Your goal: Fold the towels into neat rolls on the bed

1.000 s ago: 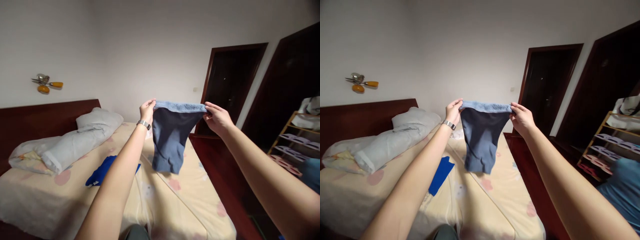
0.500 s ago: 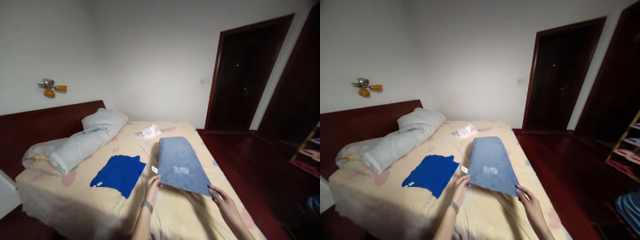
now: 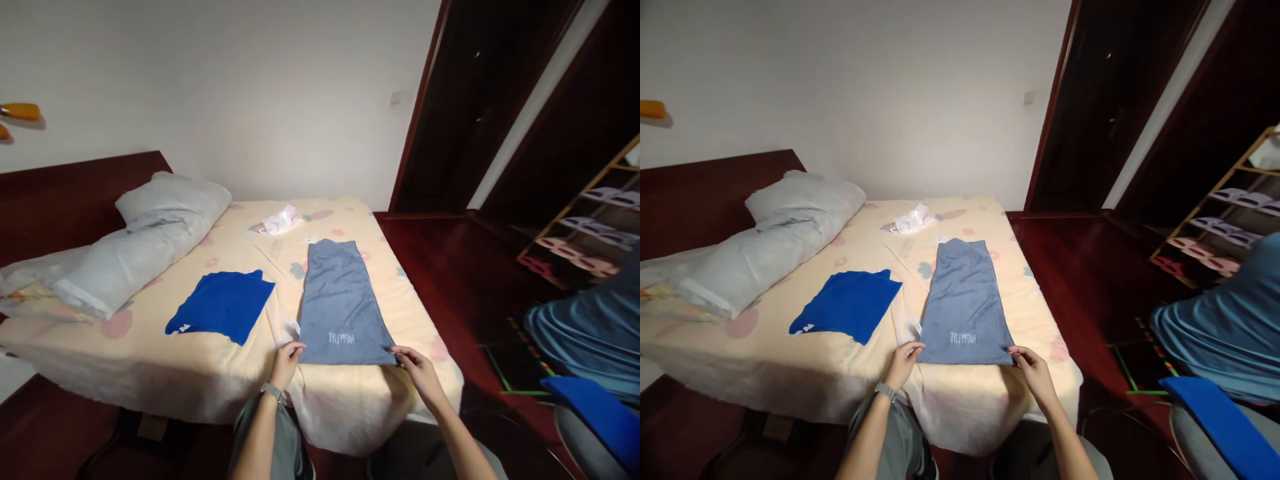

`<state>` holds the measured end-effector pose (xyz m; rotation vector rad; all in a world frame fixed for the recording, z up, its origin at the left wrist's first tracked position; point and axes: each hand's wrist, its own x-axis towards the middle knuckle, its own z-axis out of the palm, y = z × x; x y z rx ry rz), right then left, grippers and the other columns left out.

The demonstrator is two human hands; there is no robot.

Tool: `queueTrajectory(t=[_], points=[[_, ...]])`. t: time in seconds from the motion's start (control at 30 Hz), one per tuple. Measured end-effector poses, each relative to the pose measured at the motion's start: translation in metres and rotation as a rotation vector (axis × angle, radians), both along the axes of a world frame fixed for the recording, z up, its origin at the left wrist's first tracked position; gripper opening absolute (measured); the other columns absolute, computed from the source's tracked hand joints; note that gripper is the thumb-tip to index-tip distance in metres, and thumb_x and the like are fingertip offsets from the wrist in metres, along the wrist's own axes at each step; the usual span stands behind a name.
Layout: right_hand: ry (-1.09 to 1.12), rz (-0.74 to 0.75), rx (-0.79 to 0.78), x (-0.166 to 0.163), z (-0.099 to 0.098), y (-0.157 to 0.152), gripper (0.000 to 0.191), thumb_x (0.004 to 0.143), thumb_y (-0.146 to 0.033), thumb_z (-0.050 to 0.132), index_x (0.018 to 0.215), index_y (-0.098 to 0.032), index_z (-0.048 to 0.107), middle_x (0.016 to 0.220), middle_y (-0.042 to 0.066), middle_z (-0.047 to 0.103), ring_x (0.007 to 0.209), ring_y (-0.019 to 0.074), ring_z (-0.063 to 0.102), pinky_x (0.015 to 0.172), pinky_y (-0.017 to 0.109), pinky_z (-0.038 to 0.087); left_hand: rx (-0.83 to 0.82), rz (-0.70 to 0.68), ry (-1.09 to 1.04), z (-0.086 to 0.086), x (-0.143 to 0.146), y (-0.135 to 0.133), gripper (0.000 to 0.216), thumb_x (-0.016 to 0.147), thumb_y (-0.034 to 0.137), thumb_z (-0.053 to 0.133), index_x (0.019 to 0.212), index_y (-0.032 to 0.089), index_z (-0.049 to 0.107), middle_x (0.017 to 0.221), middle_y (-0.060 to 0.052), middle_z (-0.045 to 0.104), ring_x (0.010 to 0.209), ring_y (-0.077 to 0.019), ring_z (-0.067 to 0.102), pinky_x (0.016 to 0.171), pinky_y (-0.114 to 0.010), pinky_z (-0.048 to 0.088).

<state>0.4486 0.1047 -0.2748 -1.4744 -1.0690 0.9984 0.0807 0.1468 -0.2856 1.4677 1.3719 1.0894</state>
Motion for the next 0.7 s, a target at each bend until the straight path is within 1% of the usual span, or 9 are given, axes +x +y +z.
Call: queueTrajectory(t=[0.07, 0.13, 0.2, 0.27, 0.33, 0.43, 0.57, 0.63, 0.7], points=[[-0.001, 0.054, -0.009, -0.001, -0.001, -0.007, 0.036, 0.066, -0.043, 0.069, 0.089, -0.016, 0.077, 0.103, 0.014, 0.076, 0.096, 0.0287, 0.070, 0.087, 0.040, 0.057, -0.072, -0.016, 0.010, 0.000, -0.004, -0.005, 0.020, 0.078, 0.030, 0.062, 0.088, 0.017, 0.075, 0.096, -0.010, 0.076, 0.098, -0.0244, 0.070, 0.094, -0.038, 0.053], [-0.016, 0.144, -0.008, -0.002, -0.006, -0.014, 0.039, 0.063, -0.036, 0.071, 0.096, -0.017, 0.077, 0.110, 0.013, 0.075, 0.101, 0.0283, 0.070, 0.092, 0.040, 0.056, -0.114, -0.013, 0.016, 0.002, -0.008, -0.011, 0.019, 0.072, 0.022, 0.066, 0.088, 0.016, 0.074, 0.098, -0.011, 0.077, 0.100, -0.0252, 0.070, 0.095, -0.038, 0.052], [-0.048, 0.202, -0.007, -0.001, -0.010, -0.019, 0.042, 0.061, -0.036, 0.071, 0.100, -0.018, 0.076, 0.113, 0.012, 0.074, 0.104, 0.0287, 0.069, 0.094, 0.041, 0.055, -0.134, -0.028, 0.018, 0.006, -0.011, -0.018, 0.028, 0.065, 0.014, 0.068, 0.093, 0.016, 0.074, 0.103, -0.011, 0.077, 0.102, -0.0248, 0.070, 0.097, -0.037, 0.051], [-0.084, 0.190, -0.017, 0.001, -0.013, -0.023, 0.039, 0.064, -0.040, 0.070, 0.096, -0.018, 0.077, 0.107, 0.012, 0.076, 0.101, 0.0300, 0.070, 0.094, 0.044, 0.055, -0.150, -0.041, 0.015, 0.008, -0.012, -0.023, 0.035, 0.063, 0.011, 0.068, 0.098, 0.015, 0.074, 0.107, -0.011, 0.076, 0.102, -0.0238, 0.070, 0.098, -0.036, 0.050], [-0.105, 0.159, -0.028, 0.003, -0.014, -0.024, 0.037, 0.068, -0.046, 0.068, 0.092, -0.019, 0.078, 0.101, 0.012, 0.077, 0.098, 0.0310, 0.071, 0.093, 0.046, 0.055, -0.145, -0.038, 0.012, 0.007, -0.012, -0.025, 0.033, 0.066, 0.015, 0.068, 0.098, 0.015, 0.073, 0.108, -0.012, 0.075, 0.102, -0.0237, 0.069, 0.097, -0.036, 0.050], [-0.131, 0.129, -0.022, 0.005, -0.014, -0.021, 0.040, 0.073, -0.052, 0.065, 0.093, -0.019, 0.077, 0.101, 0.011, 0.077, 0.095, 0.0303, 0.072, 0.088, 0.042, 0.058, -0.124, -0.031, 0.046, -0.001, -0.009, -0.018, 0.025, 0.072, 0.030, 0.068, 0.092, 0.015, 0.074, 0.101, -0.012, 0.076, 0.097, -0.0247, 0.071, 0.091, -0.035, 0.053], [-0.195, 0.072, 0.005, 0.004, -0.016, -0.007, 0.044, 0.077, -0.056, 0.061, 0.097, -0.020, 0.075, 0.104, 0.010, 0.076, 0.095, 0.0277, 0.071, 0.083, 0.037, 0.057, -0.071, 0.012, 0.156, -0.011, -0.001, 0.001, 0.034, 0.078, 0.045, 0.066, 0.093, 0.016, 0.074, 0.088, -0.010, 0.077, 0.085, -0.0246, 0.070, 0.080, -0.035, 0.054], [-0.241, 0.044, 0.006, 0.002, -0.017, 0.004, 0.045, 0.080, -0.058, 0.058, 0.098, -0.020, 0.074, 0.103, 0.010, 0.076, 0.092, 0.0274, 0.070, 0.082, 0.037, 0.056, 0.023, 0.057, 0.223, -0.010, 0.004, 0.010, 0.033, 0.080, 0.047, 0.065, 0.092, 0.018, 0.074, 0.090, -0.010, 0.075, 0.086, -0.0246, 0.068, 0.083, -0.036, 0.053], [-0.289, 0.028, 0.005, 0.002, -0.018, 0.017, 0.044, 0.082, -0.058, 0.057, 0.096, -0.020, 0.073, 0.101, 0.010, 0.076, 0.092, 0.0281, 0.069, 0.083, 0.038, 0.053, 0.120, 0.080, 0.274, -0.007, 0.009, 0.018, 0.029, 0.081, 0.046, 0.064, 0.088, 0.020, 0.074, 0.092, -0.009, 0.074, 0.092, -0.0255, 0.066, 0.089, -0.037, 0.050]])
